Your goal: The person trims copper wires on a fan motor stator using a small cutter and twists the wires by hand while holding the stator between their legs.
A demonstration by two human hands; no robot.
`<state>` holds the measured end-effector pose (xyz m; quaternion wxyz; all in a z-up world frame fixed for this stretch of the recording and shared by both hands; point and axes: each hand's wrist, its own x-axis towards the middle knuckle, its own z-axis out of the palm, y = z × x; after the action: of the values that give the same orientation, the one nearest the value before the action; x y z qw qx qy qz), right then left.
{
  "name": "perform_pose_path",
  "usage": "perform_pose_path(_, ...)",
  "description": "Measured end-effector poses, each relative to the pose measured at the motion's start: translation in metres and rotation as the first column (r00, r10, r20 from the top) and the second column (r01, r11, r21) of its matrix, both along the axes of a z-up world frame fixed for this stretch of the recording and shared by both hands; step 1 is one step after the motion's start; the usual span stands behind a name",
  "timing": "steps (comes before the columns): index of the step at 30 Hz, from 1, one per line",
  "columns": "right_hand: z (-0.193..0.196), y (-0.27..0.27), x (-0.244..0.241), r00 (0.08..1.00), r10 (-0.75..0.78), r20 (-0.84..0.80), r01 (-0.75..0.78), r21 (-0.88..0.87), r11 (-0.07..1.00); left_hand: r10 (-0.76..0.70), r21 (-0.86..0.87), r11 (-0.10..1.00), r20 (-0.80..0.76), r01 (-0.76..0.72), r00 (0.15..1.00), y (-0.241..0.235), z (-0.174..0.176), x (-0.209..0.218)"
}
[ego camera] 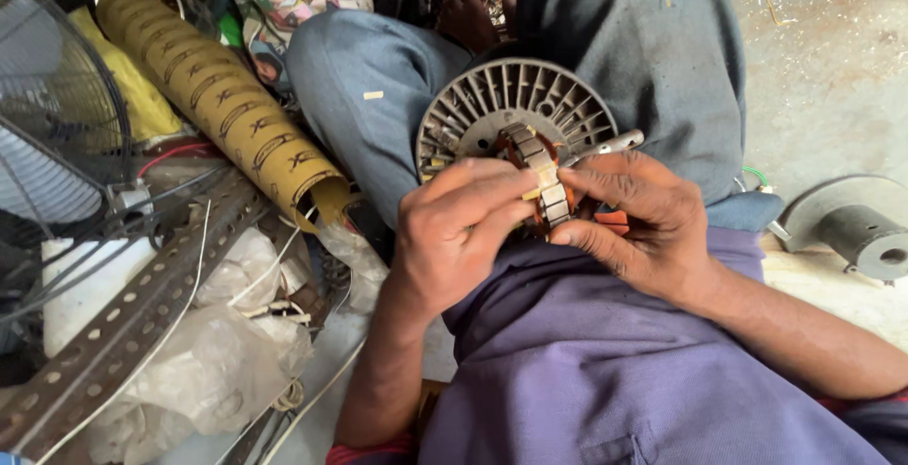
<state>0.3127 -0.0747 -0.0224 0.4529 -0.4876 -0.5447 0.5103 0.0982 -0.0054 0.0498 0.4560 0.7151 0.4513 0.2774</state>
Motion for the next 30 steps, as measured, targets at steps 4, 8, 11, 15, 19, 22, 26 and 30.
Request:
perform_pose_path(4, -0.001, -0.002, -0.001, 1.0, -0.005, 0.001, 0.005, -0.021, 1.0, 0.021, -0.039, 0.999, 0.031, -0.02, 0.999, 0.001, -0.015, -0.004)
perform_pose_path(8, -0.003, -0.002, -0.001, 1.0, -0.002, 0.009, 0.002, -0.007, 1.0, -0.021, -0.059, 0.998, 0.082, 0.026, 0.996, 0.008, -0.026, -0.006)
perform_pose_path(11, -0.004, -0.003, 0.0, 0.999, 0.008, 0.036, -0.008, 0.011, 1.0, -0.037, -0.044, 0.998, 0.056, 0.039, 0.998, 0.014, -0.023, -0.004)
perform_pose_path(15, -0.004, -0.002, -0.001, 1.0, -0.004, -0.029, 0.003, -0.011, 1.0, -0.095, -0.026, 0.995, -0.027, 0.094, 0.995, 0.024, -0.014, -0.001)
perform_pose_path(19, 0.006, -0.001, -0.003, 0.999, 0.011, -0.036, -0.013, -0.033, 0.999, -0.089, -0.082, 0.993, -0.057, 0.085, 0.994, 0.027, -0.011, -0.004)
perform_pose_path(22, 0.015, 0.001, -0.012, 0.992, 0.01, -0.126, -0.035, -0.198, 0.98, 0.085, -0.208, 0.976, 0.109, -0.06, 0.99, 0.022, -0.016, -0.028)
perform_pose_path(26, 0.015, -0.006, -0.01, 0.998, 0.066, -0.009, -0.067, -0.218, 0.974, 0.488, -0.22, 0.85, -0.01, -0.478, 0.873, -0.018, -0.033, -0.078)
perform_pose_path(30, 0.008, -0.017, -0.027, 0.992, -0.011, -0.124, 0.0, -0.087, 0.996, 0.375, 0.222, 0.917, -0.204, -0.331, 0.904, -0.051, -0.055, -0.09)
